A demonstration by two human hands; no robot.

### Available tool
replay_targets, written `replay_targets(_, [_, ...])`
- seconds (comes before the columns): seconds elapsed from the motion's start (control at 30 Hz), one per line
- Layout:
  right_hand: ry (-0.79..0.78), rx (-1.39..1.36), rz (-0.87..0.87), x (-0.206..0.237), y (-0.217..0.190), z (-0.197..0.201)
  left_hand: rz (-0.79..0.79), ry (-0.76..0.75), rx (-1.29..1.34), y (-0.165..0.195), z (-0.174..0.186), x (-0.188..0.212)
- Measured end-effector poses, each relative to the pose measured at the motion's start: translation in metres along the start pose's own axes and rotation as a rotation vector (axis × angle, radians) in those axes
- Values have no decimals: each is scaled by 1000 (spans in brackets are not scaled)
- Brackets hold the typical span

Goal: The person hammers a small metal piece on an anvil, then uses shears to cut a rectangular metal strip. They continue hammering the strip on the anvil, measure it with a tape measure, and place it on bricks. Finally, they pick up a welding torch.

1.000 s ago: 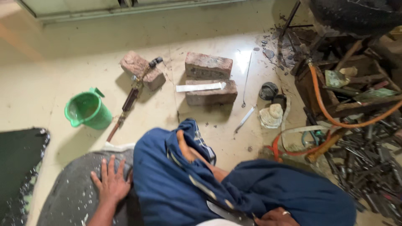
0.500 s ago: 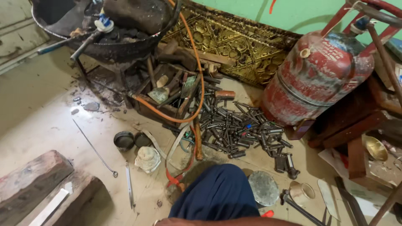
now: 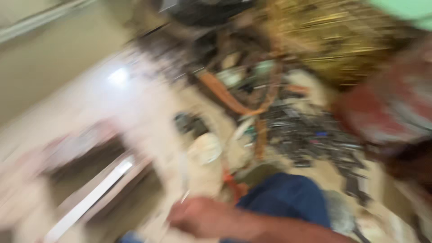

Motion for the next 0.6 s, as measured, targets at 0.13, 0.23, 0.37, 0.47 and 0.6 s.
replay_targets(0.13, [159,-52,-2,-80,-2,7,68,7,241,-79,67,-40])
replay_targets(0.23, [280,-42,-169,-111,6,4,81,-40,415,-118,74,-46])
replay_targets(0.37, [341,236,-89,-138,3,-7,141,-114,297,-90,66,-21])
replay_targets(0.47, [294,345,-39,-162,4,-13,104,-196,277,-34,63,0])
replay_targets(0.6, [75,405,-95,-214,20,-26,34,-277,295,-3,50,3])
Point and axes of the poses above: each hand's wrist, its own x-axis away from the middle knuckle, its own z-axis out of the back of the hand, y = z × x, the point moved 6 cm from there along -x, towards the middle knuckle, and after that the axes turned 15 degrees about -z, right-handed, at the moved point
